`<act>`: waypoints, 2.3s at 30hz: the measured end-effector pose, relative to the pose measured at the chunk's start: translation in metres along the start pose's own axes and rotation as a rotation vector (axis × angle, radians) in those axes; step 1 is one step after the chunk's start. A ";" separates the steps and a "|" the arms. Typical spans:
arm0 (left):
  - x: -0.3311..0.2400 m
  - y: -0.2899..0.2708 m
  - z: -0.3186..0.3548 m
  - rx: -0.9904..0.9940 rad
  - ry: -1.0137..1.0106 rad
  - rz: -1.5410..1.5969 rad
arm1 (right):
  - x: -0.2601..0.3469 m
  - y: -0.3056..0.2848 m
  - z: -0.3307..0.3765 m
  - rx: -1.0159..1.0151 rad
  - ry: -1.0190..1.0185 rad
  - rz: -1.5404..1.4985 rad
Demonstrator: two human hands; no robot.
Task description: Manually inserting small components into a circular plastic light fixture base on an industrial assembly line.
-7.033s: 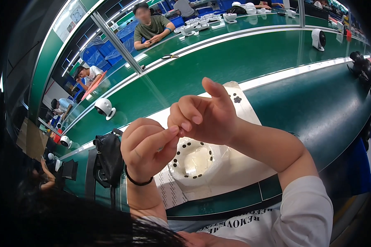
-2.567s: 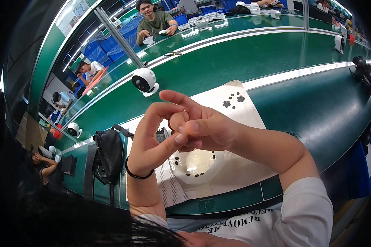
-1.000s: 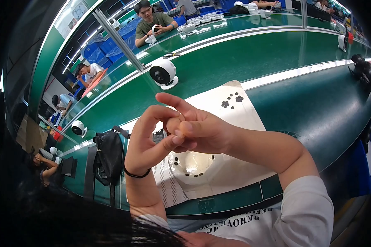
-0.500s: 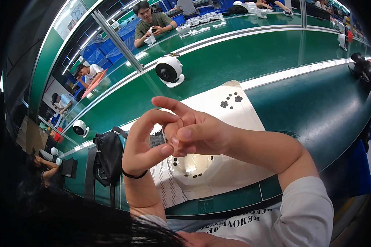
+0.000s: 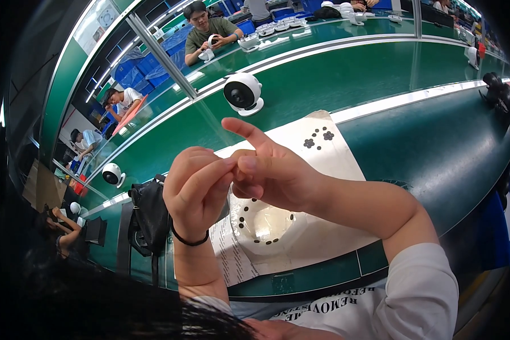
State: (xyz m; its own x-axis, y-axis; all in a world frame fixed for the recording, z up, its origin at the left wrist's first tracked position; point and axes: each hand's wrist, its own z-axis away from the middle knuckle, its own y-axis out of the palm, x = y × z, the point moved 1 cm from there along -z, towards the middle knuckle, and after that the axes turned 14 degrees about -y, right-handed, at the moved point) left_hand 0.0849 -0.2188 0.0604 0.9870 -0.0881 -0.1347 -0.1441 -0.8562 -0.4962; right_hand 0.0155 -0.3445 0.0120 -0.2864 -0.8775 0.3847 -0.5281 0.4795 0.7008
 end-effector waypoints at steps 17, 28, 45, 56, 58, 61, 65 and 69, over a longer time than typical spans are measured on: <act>0.003 -0.006 0.007 -0.077 0.222 -0.378 | 0.000 0.006 -0.003 -0.143 -0.024 0.223; 0.004 -0.002 0.007 -0.074 0.211 -0.349 | -0.001 0.002 -0.004 -0.119 -0.027 0.207; 0.003 -0.002 0.006 -0.058 0.202 -0.338 | -0.005 -0.002 -0.002 -0.044 -0.037 0.094; 0.003 -0.002 0.005 -0.066 0.204 -0.284 | -0.004 -0.001 -0.002 -0.039 -0.018 0.084; 0.002 -0.001 0.004 -0.066 0.197 -0.272 | -0.004 0.000 -0.002 -0.037 -0.017 0.082; 0.001 -0.001 0.004 -0.063 0.182 -0.249 | -0.003 0.002 -0.001 -0.037 -0.012 0.075; 0.001 -0.001 0.004 -0.062 0.171 -0.228 | -0.003 0.002 -0.001 -0.025 -0.010 0.065; 0.001 -0.001 0.005 -0.060 0.160 -0.195 | -0.003 0.004 0.000 -0.027 -0.004 0.063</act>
State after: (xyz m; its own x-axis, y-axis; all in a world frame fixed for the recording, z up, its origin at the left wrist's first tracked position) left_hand 0.0857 -0.2158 0.0567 0.9951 0.0065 0.0982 0.0500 -0.8931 -0.4470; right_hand 0.0147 -0.3401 0.0138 -0.3218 -0.8457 0.4257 -0.4869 0.5334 0.6916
